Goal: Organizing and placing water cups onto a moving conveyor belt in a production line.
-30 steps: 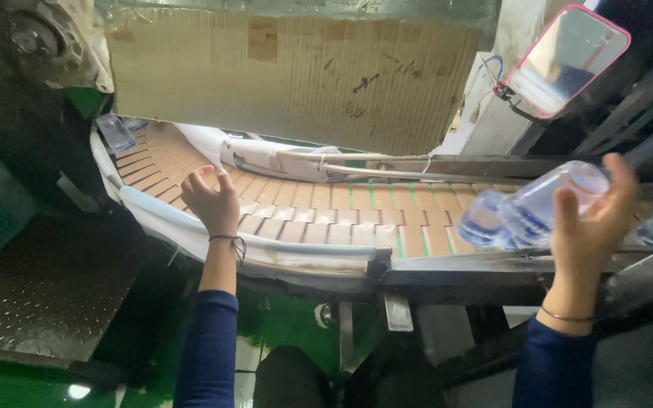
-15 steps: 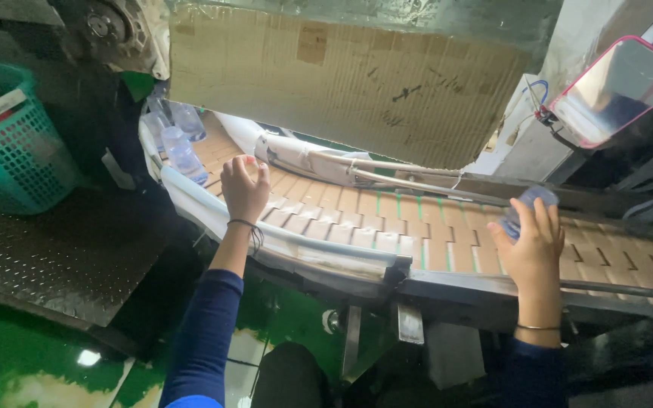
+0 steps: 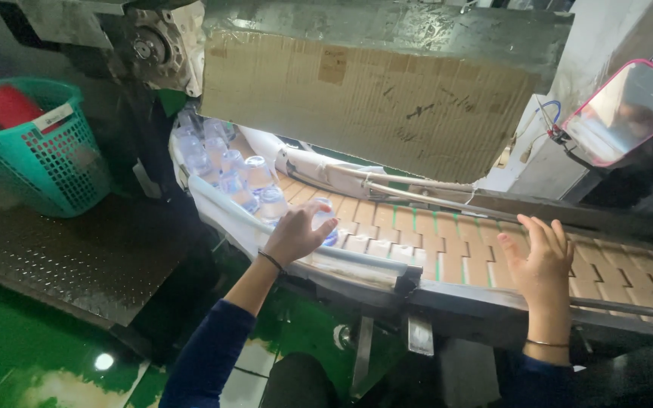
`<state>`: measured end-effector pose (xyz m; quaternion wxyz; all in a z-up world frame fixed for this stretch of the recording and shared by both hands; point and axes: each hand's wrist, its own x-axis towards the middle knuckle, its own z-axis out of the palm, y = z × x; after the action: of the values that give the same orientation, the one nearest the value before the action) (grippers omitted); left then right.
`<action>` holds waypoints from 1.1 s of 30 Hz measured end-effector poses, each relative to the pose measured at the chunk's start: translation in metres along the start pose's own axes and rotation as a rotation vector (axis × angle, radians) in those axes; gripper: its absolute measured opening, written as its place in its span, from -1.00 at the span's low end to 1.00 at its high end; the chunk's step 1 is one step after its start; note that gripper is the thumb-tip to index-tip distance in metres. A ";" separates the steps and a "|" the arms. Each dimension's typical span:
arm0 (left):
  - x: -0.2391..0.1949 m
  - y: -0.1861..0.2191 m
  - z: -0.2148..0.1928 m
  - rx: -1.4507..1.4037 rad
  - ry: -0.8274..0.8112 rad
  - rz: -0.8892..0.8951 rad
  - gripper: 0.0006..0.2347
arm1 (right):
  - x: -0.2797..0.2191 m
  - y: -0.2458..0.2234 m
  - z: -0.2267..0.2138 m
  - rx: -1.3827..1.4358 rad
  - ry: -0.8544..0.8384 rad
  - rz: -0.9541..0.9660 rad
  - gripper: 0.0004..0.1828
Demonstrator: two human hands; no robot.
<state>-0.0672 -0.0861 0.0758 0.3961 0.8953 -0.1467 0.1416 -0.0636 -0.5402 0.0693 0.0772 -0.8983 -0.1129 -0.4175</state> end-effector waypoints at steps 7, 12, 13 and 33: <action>0.022 -0.079 -0.040 0.115 0.471 -0.017 -0.71 | 0.005 -0.010 -0.011 0.109 0.057 0.017 -0.44; 0.035 -0.130 -0.016 0.346 0.247 -0.528 -0.49 | 0.005 -0.017 -0.011 0.165 0.026 0.236 -0.43; 0.030 -0.092 -0.010 0.349 0.248 -0.519 -0.49 | 0.005 -0.012 -0.009 0.164 0.034 0.242 -0.43; 0.065 -0.060 0.010 -0.155 1.045 -0.286 -0.75 | -0.004 0.001 -0.003 -0.050 0.243 0.152 -0.85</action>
<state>0.0162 -0.0642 0.0532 0.4962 0.6849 0.1829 0.5013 -0.0681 -0.5428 0.0679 0.0994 -0.8488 -0.0240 -0.5187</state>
